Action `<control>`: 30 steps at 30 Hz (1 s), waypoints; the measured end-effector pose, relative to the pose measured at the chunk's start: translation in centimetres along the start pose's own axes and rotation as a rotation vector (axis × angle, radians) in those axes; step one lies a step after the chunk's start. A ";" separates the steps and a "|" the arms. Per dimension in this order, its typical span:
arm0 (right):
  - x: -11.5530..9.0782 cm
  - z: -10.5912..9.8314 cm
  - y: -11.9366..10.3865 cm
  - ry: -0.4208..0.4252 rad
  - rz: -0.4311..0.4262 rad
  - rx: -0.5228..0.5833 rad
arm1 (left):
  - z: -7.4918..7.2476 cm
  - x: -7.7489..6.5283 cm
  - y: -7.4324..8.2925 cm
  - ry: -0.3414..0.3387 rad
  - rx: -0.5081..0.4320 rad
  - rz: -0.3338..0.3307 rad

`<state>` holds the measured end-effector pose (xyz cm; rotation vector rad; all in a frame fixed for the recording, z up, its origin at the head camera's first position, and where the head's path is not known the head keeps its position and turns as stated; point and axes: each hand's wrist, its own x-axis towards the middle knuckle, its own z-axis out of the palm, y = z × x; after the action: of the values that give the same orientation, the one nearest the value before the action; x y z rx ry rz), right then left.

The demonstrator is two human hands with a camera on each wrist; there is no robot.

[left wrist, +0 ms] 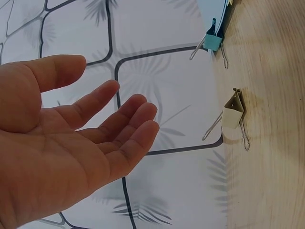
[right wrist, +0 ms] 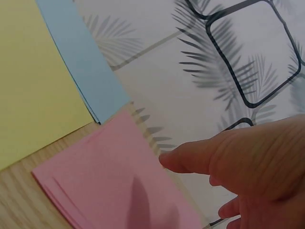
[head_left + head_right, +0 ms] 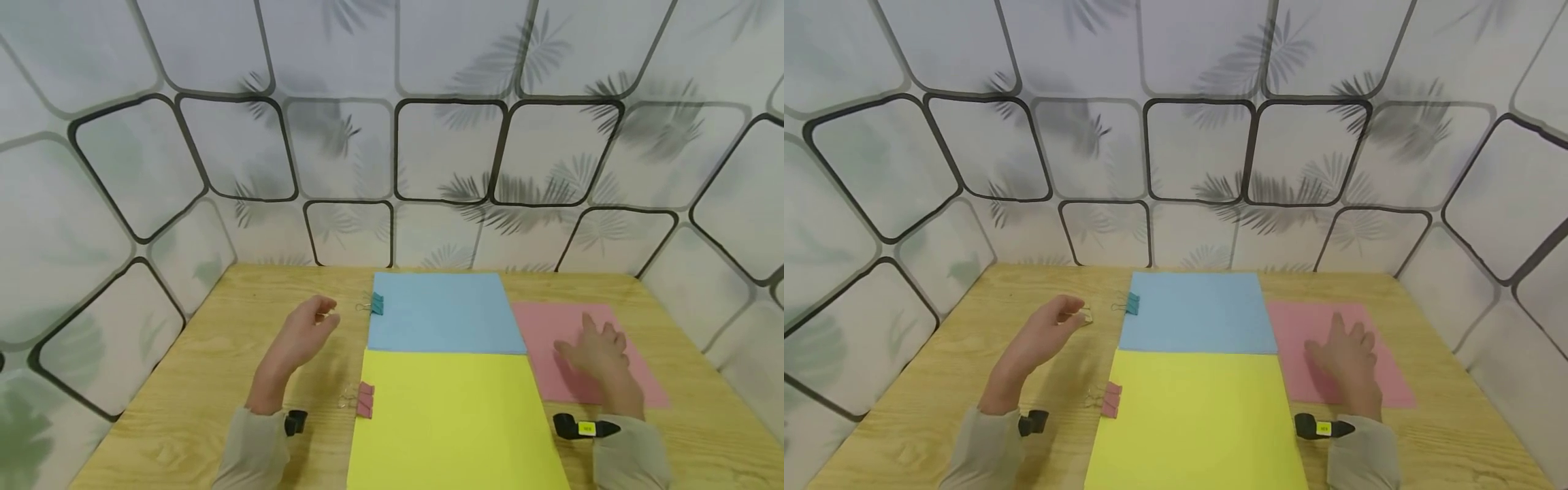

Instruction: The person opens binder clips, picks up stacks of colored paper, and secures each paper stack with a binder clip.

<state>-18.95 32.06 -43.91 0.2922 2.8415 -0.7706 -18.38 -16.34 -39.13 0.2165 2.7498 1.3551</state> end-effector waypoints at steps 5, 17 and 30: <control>0.7 0.8 0.7 -0.020 0.010 -0.016 | 0.1 0.0 0.0 -0.010 0.001 -0.001; 0.9 1.4 1.0 -0.039 0.029 -0.016 | 0.0 -0.3 0.1 -0.011 0.001 0.012; 0.7 1.4 1.0 -0.042 0.031 -0.028 | 0.0 -0.2 0.3 -0.023 0.011 0.005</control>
<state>-19.24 32.30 -45.71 0.3121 2.7987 -0.7222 -18.18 -16.22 -38.93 0.2388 2.7404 1.3303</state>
